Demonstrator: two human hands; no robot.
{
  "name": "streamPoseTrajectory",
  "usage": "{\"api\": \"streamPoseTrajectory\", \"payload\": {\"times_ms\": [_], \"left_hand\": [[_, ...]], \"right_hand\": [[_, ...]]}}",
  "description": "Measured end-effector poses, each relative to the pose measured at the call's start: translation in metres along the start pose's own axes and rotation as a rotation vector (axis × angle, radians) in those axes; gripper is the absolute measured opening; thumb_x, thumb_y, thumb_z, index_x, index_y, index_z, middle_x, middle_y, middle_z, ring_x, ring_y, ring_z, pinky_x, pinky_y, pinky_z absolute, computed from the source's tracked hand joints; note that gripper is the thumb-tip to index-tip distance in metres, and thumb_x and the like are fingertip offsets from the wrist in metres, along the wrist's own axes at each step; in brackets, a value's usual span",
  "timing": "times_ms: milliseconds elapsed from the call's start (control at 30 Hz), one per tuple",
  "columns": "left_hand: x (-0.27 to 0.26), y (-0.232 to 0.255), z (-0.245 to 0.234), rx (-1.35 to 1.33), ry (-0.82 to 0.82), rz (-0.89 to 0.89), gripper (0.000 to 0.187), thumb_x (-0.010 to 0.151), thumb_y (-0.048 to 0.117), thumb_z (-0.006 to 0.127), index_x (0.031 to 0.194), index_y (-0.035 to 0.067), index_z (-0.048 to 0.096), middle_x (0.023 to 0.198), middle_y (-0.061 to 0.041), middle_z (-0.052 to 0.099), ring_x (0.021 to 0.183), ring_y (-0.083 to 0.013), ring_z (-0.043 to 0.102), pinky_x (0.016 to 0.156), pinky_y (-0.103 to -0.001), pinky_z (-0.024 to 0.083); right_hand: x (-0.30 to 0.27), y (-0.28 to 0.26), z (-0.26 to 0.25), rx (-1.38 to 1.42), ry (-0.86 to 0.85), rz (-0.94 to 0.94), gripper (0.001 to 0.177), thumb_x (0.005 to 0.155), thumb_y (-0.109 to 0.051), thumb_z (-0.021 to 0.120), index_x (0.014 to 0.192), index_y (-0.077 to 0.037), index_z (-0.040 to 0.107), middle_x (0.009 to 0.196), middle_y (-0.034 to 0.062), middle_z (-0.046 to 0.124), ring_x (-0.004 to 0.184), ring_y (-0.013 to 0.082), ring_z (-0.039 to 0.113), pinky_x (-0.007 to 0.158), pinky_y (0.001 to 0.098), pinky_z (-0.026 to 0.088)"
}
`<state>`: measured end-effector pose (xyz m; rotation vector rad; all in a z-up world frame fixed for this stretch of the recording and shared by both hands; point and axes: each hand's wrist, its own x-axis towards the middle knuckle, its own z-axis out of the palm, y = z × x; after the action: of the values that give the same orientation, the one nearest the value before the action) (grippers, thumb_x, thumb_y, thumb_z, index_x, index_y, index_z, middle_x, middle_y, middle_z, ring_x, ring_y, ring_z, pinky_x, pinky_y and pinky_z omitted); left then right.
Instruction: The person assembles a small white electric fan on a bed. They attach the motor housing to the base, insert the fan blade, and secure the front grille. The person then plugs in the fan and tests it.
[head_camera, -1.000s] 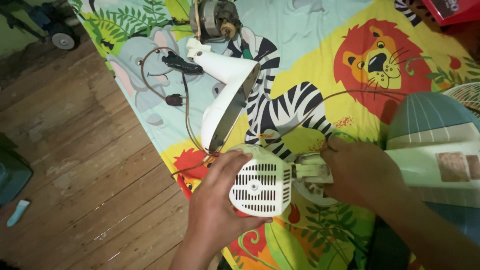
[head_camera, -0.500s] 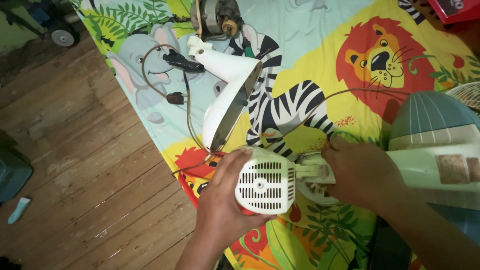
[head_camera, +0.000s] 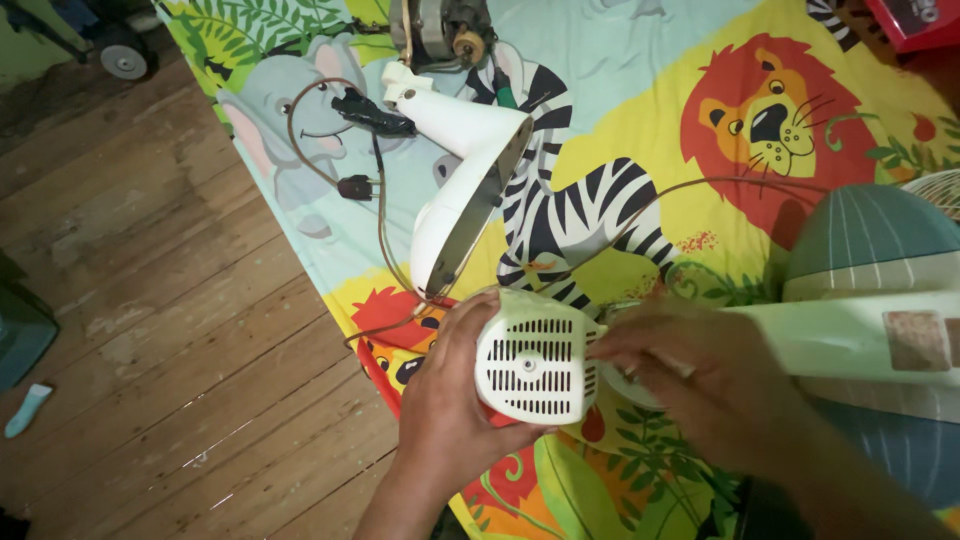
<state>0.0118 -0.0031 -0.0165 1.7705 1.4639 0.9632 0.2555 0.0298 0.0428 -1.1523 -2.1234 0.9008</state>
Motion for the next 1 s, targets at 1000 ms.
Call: {"api": "streamPoseTrajectory", "payload": {"times_ms": [1000], "left_hand": [[0.000,0.002,0.000,0.007,0.003,0.011,0.108,0.051,0.032,0.099,0.141,0.007,0.044,0.149,-0.013,0.053,0.132,-0.0326,0.058,0.101,-0.042,0.053]], "right_hand": [[0.027,-0.017,0.036,-0.271,-0.014,-0.261,0.017,0.075,-0.014,0.077,0.092,-0.015,0.076,0.093,0.0013,0.071,0.083,0.0272,0.065,0.073,0.0417,0.052]]}}
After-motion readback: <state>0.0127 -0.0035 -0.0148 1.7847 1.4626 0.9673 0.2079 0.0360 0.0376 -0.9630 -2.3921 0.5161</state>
